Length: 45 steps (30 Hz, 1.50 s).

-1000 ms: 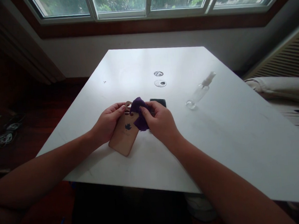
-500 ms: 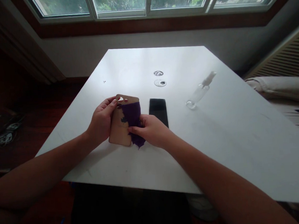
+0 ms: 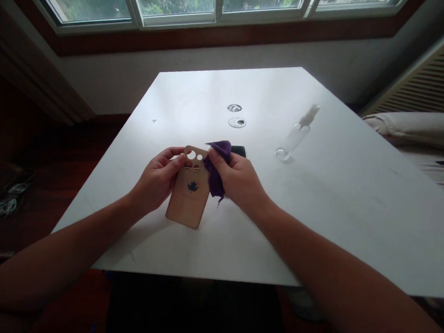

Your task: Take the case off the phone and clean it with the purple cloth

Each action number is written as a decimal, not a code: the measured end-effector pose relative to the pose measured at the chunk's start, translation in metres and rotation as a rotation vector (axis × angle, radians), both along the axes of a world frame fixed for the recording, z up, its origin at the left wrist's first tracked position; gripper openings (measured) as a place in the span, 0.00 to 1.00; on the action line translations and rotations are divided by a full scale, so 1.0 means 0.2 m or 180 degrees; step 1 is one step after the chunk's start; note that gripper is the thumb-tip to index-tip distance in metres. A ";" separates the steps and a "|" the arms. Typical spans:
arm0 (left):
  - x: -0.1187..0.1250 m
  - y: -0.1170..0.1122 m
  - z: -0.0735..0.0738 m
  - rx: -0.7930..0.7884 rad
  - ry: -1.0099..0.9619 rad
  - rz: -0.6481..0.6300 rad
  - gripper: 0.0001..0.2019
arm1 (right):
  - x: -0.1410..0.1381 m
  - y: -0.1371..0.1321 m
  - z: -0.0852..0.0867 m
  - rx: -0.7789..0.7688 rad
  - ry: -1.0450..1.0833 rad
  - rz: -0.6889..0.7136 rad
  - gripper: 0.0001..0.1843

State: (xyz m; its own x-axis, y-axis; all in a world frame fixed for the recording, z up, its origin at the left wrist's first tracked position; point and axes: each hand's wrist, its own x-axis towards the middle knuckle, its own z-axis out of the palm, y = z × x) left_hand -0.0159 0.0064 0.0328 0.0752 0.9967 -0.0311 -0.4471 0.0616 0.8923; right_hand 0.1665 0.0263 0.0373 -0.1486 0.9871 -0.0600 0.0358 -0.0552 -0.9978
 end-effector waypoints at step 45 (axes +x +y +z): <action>-0.04 -0.01 -0.01 0.0925 0.1578 -0.0105 0.16 | 0.01 -0.03 0.00 0.1885 -0.1554 0.0983 0.23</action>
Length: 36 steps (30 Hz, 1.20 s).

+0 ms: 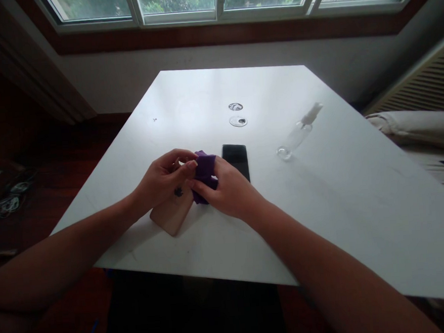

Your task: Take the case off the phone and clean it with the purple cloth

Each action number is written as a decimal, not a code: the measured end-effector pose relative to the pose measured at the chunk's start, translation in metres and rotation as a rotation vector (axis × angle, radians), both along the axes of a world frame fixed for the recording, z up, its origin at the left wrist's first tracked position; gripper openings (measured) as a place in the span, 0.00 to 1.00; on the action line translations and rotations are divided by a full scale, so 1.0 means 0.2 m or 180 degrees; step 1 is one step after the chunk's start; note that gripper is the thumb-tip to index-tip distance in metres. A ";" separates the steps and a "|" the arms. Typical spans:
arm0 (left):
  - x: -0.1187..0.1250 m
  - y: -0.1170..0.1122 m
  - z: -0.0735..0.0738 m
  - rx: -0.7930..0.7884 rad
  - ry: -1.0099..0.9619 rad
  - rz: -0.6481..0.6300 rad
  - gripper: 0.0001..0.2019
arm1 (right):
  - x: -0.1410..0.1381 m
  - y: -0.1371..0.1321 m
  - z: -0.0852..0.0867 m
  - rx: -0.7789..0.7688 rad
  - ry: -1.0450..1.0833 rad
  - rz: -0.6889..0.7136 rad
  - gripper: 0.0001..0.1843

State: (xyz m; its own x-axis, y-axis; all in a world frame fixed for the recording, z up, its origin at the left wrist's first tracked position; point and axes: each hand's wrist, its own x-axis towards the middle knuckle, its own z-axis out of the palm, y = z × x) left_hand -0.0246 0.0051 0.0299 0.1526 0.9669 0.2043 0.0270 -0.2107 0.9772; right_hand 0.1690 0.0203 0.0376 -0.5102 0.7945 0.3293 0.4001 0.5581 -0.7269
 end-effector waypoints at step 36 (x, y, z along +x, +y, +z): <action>0.02 0.00 -0.02 -0.0321 -0.0479 0.0292 0.11 | -0.03 0.00 0.00 -0.1852 0.1553 -0.0271 0.19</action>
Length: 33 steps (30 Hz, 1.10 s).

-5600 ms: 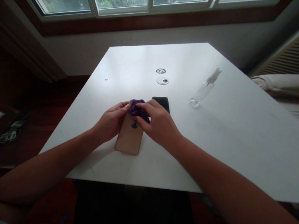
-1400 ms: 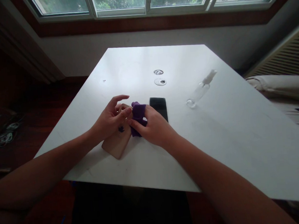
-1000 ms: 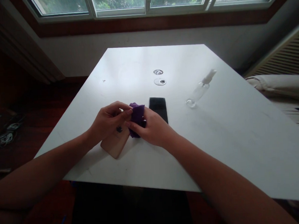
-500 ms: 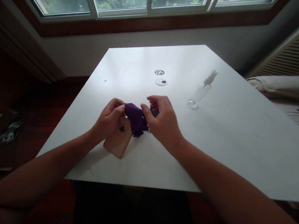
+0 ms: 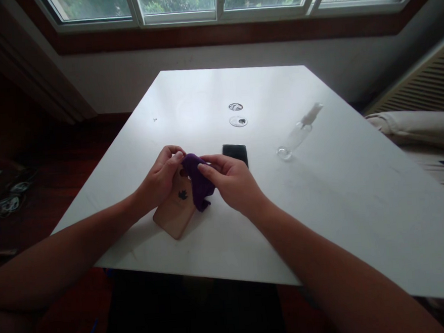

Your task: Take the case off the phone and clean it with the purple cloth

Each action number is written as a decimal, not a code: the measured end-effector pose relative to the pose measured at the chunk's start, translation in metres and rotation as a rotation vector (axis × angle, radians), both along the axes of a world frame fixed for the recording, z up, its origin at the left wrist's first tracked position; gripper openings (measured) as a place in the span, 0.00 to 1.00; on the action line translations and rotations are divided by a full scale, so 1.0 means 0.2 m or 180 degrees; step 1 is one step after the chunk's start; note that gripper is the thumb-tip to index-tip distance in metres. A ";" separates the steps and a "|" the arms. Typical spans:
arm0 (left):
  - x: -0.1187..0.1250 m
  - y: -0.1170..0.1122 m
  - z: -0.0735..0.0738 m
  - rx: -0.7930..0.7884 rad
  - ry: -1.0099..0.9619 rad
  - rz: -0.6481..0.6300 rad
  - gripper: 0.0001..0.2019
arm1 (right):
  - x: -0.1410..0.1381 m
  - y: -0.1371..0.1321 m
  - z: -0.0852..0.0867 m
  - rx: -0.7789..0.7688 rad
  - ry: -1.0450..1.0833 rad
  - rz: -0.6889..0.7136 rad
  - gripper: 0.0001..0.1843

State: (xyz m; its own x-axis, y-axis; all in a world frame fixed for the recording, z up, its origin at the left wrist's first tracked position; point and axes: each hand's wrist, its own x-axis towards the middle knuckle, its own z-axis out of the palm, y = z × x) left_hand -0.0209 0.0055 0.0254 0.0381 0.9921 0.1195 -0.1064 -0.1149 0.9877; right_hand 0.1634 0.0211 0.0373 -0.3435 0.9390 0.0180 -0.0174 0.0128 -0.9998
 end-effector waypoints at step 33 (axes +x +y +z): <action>-0.06 0.05 0.01 -0.0511 0.0388 -0.0115 0.21 | 0.09 0.09 0.01 -0.0021 -0.0171 -0.0564 0.26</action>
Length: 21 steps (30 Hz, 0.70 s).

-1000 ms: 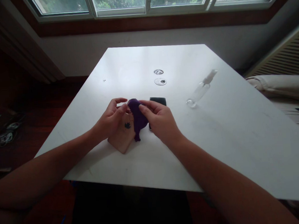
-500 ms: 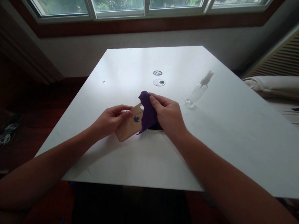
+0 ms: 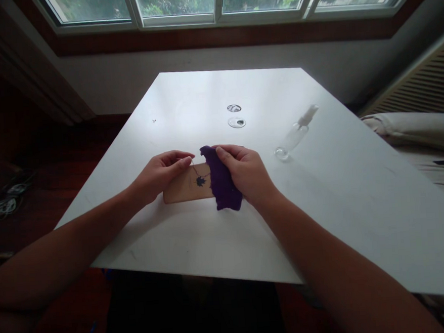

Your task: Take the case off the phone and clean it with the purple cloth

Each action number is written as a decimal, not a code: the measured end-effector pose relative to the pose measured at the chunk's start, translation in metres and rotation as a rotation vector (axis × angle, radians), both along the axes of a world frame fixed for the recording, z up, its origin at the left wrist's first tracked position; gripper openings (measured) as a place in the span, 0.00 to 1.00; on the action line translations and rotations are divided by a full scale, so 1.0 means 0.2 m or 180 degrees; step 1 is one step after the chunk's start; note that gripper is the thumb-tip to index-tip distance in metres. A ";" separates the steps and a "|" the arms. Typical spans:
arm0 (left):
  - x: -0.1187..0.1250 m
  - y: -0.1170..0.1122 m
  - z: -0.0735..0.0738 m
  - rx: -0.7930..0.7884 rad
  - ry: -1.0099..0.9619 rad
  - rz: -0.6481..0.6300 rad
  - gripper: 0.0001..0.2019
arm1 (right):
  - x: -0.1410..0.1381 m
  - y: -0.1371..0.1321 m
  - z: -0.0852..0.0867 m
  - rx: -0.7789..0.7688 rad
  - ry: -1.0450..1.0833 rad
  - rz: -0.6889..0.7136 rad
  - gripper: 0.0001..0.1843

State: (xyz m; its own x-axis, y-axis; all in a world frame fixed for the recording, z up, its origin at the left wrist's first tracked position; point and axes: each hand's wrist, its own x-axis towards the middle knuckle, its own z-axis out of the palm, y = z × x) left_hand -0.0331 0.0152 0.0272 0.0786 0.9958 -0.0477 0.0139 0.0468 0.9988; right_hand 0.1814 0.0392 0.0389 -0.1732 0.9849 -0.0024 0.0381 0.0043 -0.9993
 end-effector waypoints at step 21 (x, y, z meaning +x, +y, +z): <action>-0.02 0.04 -0.01 0.0001 -0.0457 0.0701 0.24 | 0.03 0.02 0.02 0.1106 -0.0820 -0.0966 0.25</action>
State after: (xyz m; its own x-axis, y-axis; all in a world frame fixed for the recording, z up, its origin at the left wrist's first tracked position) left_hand -0.0370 0.0230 0.0249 -0.1341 0.9896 -0.0514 -0.1384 0.0327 0.9898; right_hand 0.1870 0.0423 0.0422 0.0830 0.9409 0.3284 0.3332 0.2844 -0.8990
